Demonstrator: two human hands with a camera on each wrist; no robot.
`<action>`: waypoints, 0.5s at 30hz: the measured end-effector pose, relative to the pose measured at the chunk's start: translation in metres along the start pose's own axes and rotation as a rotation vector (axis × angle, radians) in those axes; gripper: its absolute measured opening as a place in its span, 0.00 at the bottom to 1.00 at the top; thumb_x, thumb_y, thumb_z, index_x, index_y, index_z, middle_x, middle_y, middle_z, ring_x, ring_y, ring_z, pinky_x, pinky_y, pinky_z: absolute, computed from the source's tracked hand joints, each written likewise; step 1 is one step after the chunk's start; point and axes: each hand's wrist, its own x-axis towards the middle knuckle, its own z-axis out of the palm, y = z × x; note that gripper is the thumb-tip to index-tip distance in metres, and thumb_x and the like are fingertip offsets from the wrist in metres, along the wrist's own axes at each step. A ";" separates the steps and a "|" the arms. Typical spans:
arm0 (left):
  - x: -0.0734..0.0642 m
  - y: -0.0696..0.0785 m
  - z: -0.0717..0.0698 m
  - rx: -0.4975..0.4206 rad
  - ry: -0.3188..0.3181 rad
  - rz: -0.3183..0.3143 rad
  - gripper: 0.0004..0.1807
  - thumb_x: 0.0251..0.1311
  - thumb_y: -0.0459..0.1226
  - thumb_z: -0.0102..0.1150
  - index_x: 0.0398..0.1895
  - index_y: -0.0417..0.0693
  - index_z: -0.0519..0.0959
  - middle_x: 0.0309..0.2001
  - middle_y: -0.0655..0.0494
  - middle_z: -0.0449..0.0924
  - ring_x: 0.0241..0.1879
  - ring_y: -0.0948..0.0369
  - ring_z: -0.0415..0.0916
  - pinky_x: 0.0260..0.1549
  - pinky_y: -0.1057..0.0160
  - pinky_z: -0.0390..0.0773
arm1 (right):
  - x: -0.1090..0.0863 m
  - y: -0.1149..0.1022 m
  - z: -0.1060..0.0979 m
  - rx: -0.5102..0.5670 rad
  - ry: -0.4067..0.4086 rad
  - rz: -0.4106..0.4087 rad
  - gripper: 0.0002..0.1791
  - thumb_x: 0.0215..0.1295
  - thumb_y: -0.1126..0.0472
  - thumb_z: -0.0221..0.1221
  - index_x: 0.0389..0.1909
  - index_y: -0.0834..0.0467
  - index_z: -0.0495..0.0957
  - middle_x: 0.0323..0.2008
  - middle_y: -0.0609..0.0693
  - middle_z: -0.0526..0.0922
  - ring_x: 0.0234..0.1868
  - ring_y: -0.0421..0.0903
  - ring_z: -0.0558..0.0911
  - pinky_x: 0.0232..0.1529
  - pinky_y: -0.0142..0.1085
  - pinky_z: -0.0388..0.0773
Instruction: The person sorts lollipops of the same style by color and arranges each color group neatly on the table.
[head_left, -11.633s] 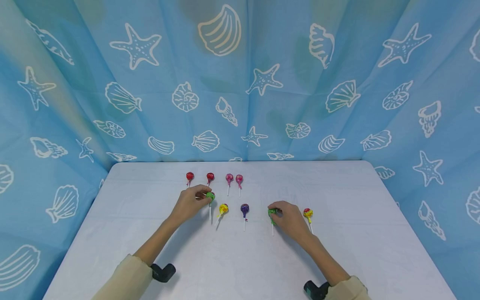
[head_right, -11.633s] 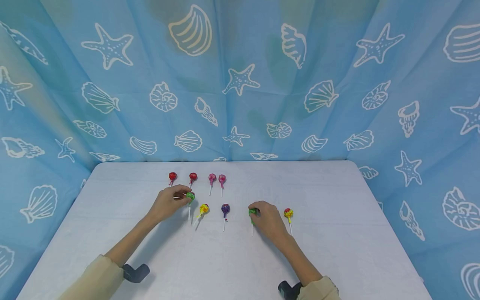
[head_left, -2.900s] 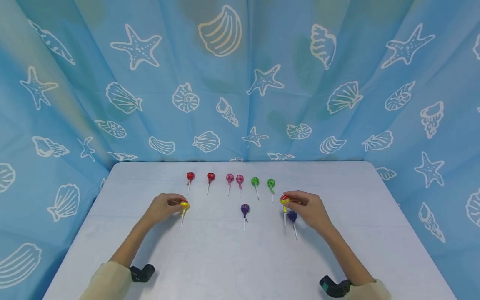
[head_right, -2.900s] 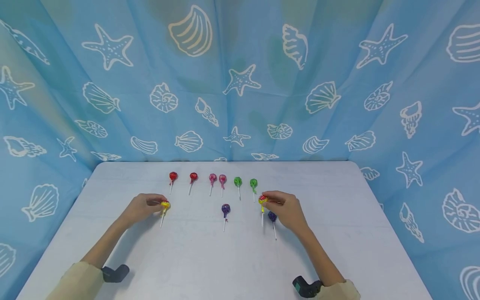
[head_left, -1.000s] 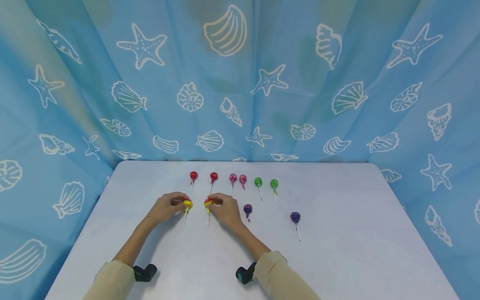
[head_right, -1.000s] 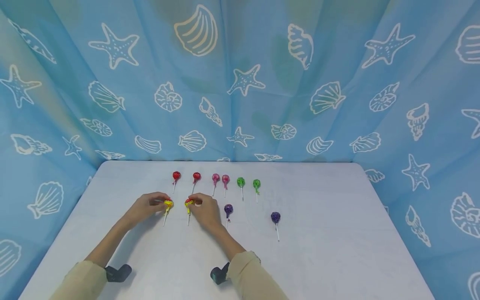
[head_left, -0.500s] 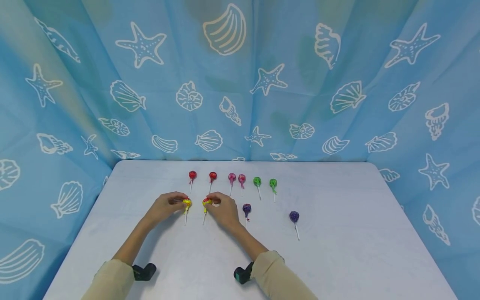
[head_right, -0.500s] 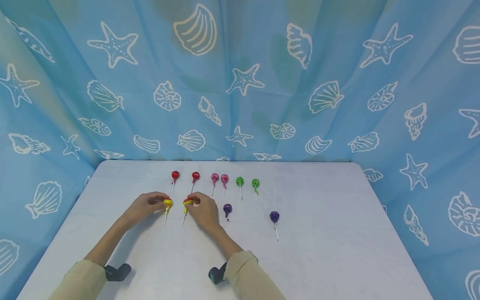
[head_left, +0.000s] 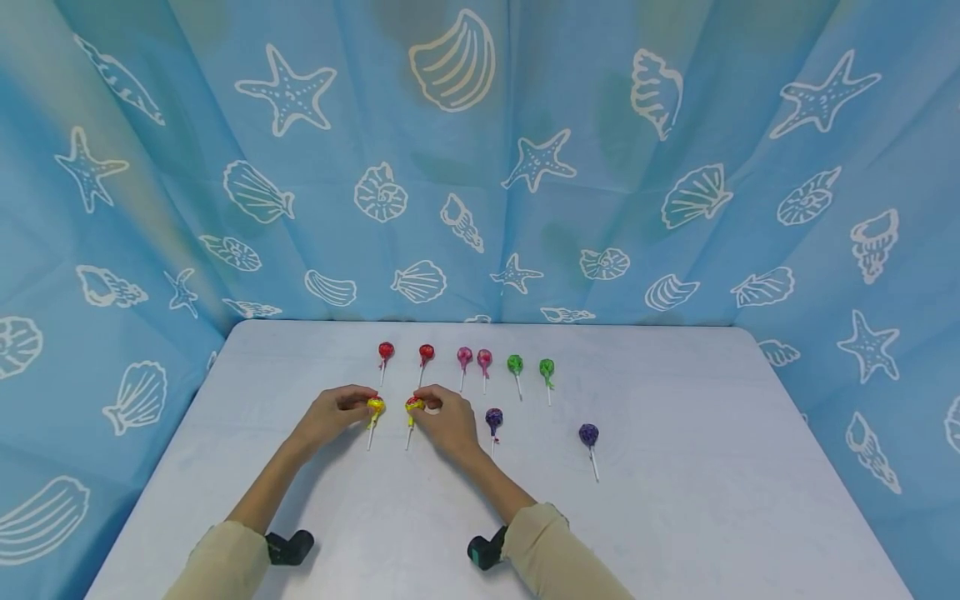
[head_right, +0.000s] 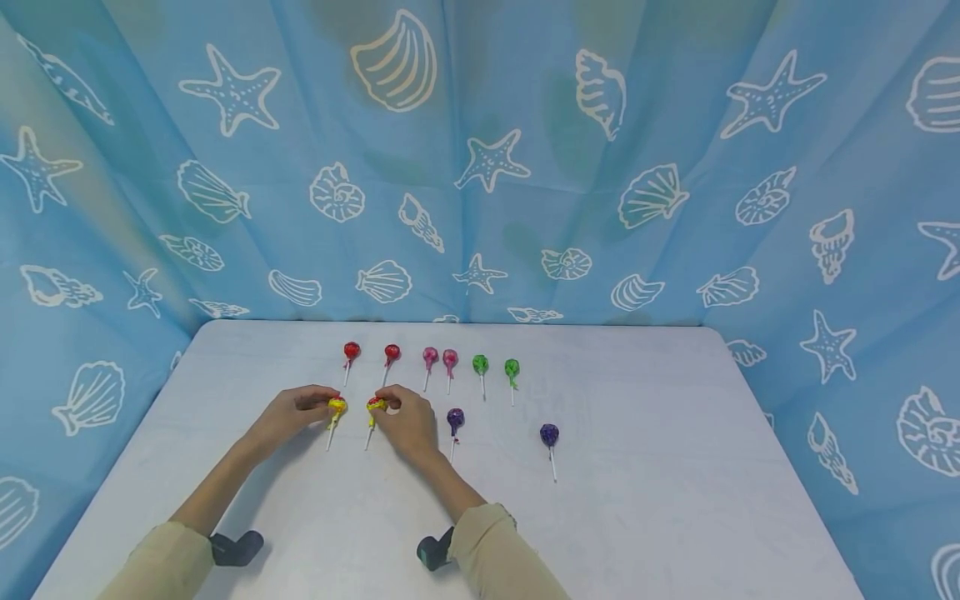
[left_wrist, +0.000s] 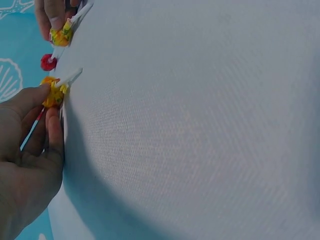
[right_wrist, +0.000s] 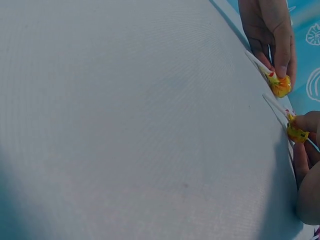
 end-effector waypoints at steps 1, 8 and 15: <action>0.000 0.000 0.000 -0.002 0.002 0.001 0.17 0.65 0.37 0.65 0.56 0.42 0.82 0.51 0.47 0.81 0.46 0.53 0.74 0.51 0.57 0.77 | 0.000 0.000 0.000 0.000 0.001 -0.001 0.13 0.64 0.58 0.68 0.49 0.51 0.85 0.39 0.40 0.83 0.41 0.37 0.78 0.45 0.30 0.76; -0.001 0.001 0.002 -0.010 0.011 -0.015 0.17 0.66 0.36 0.63 0.57 0.42 0.81 0.52 0.46 0.81 0.48 0.53 0.75 0.54 0.52 0.77 | 0.000 0.001 0.000 0.023 0.001 -0.006 0.13 0.64 0.59 0.67 0.49 0.52 0.85 0.39 0.40 0.83 0.40 0.37 0.78 0.44 0.30 0.76; 0.000 0.001 0.003 0.000 0.017 -0.028 0.17 0.66 0.36 0.63 0.57 0.43 0.81 0.52 0.47 0.81 0.48 0.53 0.74 0.55 0.51 0.76 | 0.000 0.001 -0.001 0.040 -0.006 -0.003 0.14 0.64 0.59 0.67 0.50 0.52 0.85 0.39 0.40 0.83 0.40 0.37 0.78 0.44 0.30 0.76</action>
